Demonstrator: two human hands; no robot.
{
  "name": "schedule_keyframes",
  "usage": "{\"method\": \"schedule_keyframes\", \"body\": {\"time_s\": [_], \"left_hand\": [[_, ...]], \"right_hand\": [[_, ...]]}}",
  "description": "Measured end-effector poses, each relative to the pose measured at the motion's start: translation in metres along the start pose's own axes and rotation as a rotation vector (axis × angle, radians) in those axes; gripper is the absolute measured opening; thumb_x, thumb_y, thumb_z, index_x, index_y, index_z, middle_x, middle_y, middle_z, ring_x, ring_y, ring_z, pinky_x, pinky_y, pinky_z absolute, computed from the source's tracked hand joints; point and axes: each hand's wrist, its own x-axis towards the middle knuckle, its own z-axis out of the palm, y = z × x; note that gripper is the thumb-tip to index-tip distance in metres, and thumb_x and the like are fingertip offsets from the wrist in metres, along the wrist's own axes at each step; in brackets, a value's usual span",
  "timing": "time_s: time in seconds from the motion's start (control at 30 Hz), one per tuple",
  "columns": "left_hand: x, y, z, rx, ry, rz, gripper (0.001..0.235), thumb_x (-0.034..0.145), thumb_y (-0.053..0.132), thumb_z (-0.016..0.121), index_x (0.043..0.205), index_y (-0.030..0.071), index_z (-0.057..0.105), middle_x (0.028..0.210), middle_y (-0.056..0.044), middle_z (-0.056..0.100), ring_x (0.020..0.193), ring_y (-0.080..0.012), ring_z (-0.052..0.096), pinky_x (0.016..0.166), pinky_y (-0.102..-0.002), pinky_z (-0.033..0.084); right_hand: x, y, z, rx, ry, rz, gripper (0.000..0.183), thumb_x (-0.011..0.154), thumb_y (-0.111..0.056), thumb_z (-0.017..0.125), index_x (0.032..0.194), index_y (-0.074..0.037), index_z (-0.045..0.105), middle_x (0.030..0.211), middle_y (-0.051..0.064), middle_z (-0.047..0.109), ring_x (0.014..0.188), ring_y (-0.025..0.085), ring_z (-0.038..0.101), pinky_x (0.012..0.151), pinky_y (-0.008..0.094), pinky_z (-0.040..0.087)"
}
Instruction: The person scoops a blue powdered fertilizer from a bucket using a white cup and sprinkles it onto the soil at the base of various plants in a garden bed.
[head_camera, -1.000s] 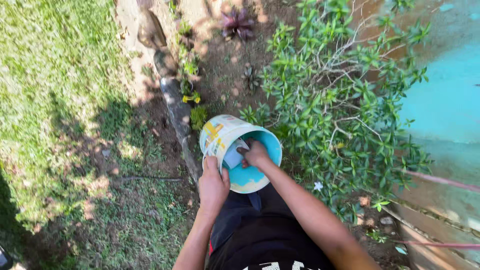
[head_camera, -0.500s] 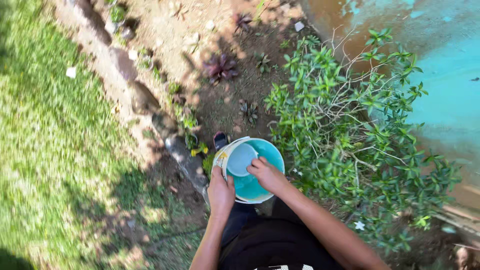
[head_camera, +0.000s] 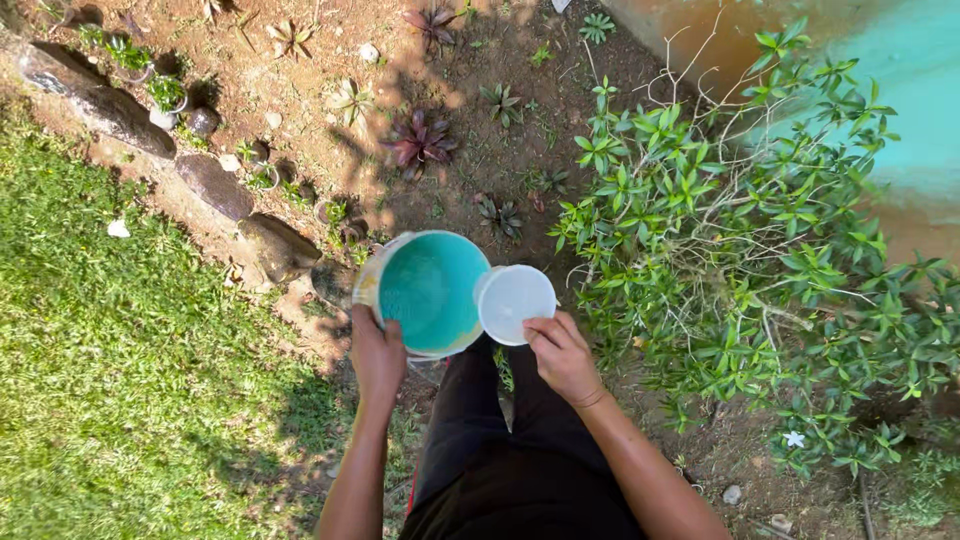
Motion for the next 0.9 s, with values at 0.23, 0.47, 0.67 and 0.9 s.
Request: {"method": "schedule_keyframes", "body": {"time_s": [0.23,0.47,0.67,0.9], "left_hand": [[0.045,-0.011,-0.030,-0.165,0.111,-0.082,0.020,0.096,0.001,0.060,0.106,0.001,0.043,0.086,-0.016,0.053,0.077,-0.0300,0.058,0.072,-0.050,0.051],[0.108,-0.009,-0.046,-0.458,0.030,-0.298,0.020,0.096,0.005,0.055,0.105,0.006,0.038,0.081,-0.009,0.052,0.050,-0.0151,0.053,0.038,-0.032,0.044],[0.192,-0.019,-0.038,-0.487,-0.081,-0.272,0.022,0.093,0.001,0.053,0.106,0.006,0.036,0.080,-0.009,0.047,0.047,-0.0138,0.047,0.035,-0.031,0.038],[0.265,-0.020,-0.047,-0.449,-0.223,-0.180,0.023,0.091,0.000,0.051,0.107,0.005,0.037,0.083,-0.008,0.051,0.050,-0.0140,0.047,0.038,-0.033,0.039]], "right_hand": [[-0.014,0.043,0.009,-0.066,-0.029,0.144,0.027,0.074,0.008,0.067,0.099,-0.004,0.068,0.108,0.007,0.067,0.102,0.031,0.062,0.090,0.040,0.054],[-0.032,0.095,0.085,-0.144,-0.064,0.380,0.023,0.078,0.005,0.064,0.098,-0.007,0.067,0.107,0.006,0.067,0.105,0.032,0.062,0.090,0.041,0.053],[-0.025,0.112,0.189,-0.246,-0.077,0.488,0.029,0.076,0.004,0.063,0.103,-0.005,0.066,0.107,0.010,0.066,0.105,0.034,0.061,0.094,0.045,0.053],[-0.005,0.117,0.283,-0.051,0.117,0.671,0.022,0.084,0.002,0.066,0.104,-0.006,0.065,0.104,0.011,0.068,0.104,0.035,0.062,0.091,0.044,0.052]]}}
